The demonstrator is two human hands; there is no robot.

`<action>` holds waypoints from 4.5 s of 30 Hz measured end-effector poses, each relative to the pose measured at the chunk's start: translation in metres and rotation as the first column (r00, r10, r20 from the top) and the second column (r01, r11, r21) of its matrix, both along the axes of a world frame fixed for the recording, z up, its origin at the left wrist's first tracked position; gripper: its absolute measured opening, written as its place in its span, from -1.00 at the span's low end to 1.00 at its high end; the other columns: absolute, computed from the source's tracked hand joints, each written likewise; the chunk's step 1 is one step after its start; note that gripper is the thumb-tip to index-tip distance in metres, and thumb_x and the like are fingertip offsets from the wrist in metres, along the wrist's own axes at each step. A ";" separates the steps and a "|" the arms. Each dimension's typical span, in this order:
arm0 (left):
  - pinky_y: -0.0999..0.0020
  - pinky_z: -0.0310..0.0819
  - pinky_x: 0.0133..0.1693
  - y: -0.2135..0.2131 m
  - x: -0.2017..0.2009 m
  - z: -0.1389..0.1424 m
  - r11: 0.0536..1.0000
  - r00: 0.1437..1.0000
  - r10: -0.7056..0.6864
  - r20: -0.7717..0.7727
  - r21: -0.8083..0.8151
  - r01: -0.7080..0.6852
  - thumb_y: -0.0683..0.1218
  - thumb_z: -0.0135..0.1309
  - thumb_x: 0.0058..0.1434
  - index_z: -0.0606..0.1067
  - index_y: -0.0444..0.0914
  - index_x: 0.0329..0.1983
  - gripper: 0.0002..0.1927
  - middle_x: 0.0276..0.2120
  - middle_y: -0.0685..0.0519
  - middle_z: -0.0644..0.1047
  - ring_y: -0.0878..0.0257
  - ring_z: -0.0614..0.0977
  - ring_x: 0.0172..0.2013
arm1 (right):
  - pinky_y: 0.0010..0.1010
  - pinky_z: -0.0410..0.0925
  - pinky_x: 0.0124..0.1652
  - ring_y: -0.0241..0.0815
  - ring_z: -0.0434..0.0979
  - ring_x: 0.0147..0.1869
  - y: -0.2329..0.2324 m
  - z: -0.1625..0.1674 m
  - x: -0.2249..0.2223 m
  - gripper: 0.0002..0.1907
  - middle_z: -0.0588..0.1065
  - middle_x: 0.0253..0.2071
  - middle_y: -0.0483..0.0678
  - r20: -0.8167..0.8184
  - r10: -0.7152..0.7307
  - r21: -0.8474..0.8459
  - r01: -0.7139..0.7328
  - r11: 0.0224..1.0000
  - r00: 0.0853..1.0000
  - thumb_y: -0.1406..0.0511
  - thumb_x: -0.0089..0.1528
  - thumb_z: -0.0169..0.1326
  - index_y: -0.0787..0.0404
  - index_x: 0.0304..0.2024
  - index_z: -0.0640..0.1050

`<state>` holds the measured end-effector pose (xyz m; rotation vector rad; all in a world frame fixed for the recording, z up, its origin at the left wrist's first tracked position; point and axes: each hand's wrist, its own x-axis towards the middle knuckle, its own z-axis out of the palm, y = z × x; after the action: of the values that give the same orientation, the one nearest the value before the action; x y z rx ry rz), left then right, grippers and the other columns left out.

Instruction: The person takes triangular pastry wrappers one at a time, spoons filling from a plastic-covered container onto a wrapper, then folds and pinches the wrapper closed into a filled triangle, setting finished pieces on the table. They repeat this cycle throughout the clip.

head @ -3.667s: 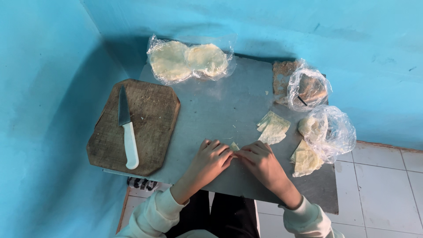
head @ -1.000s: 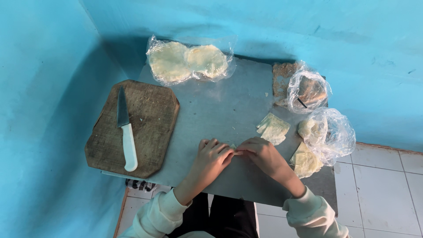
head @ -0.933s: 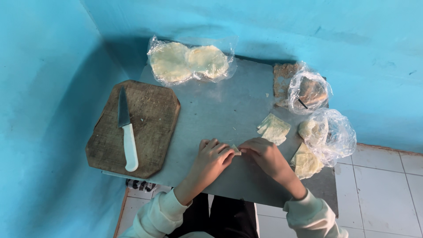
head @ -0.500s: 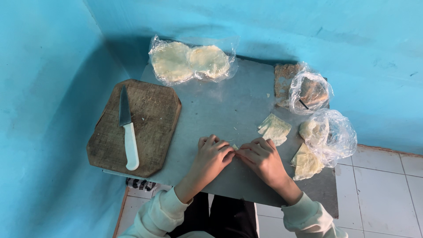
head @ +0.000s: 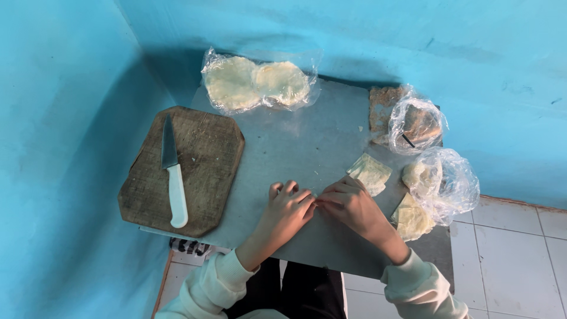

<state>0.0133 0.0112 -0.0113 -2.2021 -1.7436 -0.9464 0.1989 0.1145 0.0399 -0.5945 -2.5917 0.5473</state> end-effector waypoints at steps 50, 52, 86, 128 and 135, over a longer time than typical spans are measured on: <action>0.06 0.17 0.07 0.016 -0.009 0.011 0.997 1.000 0.015 0.000 -0.070 -0.015 -0.04 0.28 0.14 0.60 -0.13 -0.34 -0.89 -0.29 0.23 0.55 0.18 0.46 -0.06 | -0.23 0.29 0.01 -0.09 0.46 0.01 0.004 -0.003 -0.007 -0.75 0.61 -0.16 -0.24 -0.014 -0.054 0.182 0.056 0.982 0.998 0.26 0.01 0.34 0.03 -0.22 0.73; 0.06 0.18 0.08 0.016 -0.009 0.009 0.999 1.000 0.011 0.001 -0.052 -0.011 -0.04 0.28 0.14 0.60 -0.14 -0.34 -0.89 -0.29 0.22 0.55 0.18 0.46 -0.06 | -0.22 0.29 0.06 -0.08 0.46 0.03 0.005 -0.005 -0.007 -0.74 0.60 -0.15 -0.22 -0.020 -0.050 0.162 0.052 0.985 0.999 0.26 0.03 0.33 0.03 -0.20 0.73; 0.12 0.16 0.05 0.018 -0.020 0.011 0.996 0.997 -0.060 0.056 -0.070 0.064 -0.08 0.25 0.16 0.61 -0.11 -0.17 -0.84 -0.18 0.25 0.55 0.20 0.45 -0.06 | -0.13 0.22 0.07 0.04 0.39 0.15 0.000 0.003 -0.001 -0.61 0.55 0.02 -0.20 0.092 -0.079 0.179 0.062 0.982 0.993 0.33 0.00 0.23 0.03 -0.09 0.67; 0.06 0.17 0.07 0.019 -0.030 0.017 0.993 0.993 0.082 0.088 0.081 -0.090 -0.14 0.23 0.20 0.56 -0.11 -0.07 -0.78 -0.05 0.21 0.52 0.24 0.53 -0.03 | -0.17 0.25 0.08 -0.02 0.43 0.12 -0.008 0.006 -0.009 -0.76 0.55 0.01 -0.15 -0.172 -0.237 0.109 0.258 0.960 0.956 0.29 0.14 0.29 0.08 -0.12 0.66; 0.05 0.17 0.07 0.017 -0.033 0.014 0.998 0.994 0.036 0.103 0.050 -0.041 -0.15 0.22 0.19 0.56 -0.11 -0.12 -0.80 -0.09 0.21 0.54 0.22 0.53 -0.04 | -0.41 0.34 -0.01 -0.22 0.54 -0.01 -0.082 -0.002 0.078 -0.76 0.60 -0.06 0.01 -0.304 -0.750 -0.660 0.438 0.611 0.588 0.40 0.24 0.15 0.33 -0.04 0.65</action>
<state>-0.0193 0.0285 0.0032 -2.1146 -1.7767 -1.1006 0.2772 0.0320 0.0375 -1.2493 -1.4843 0.9996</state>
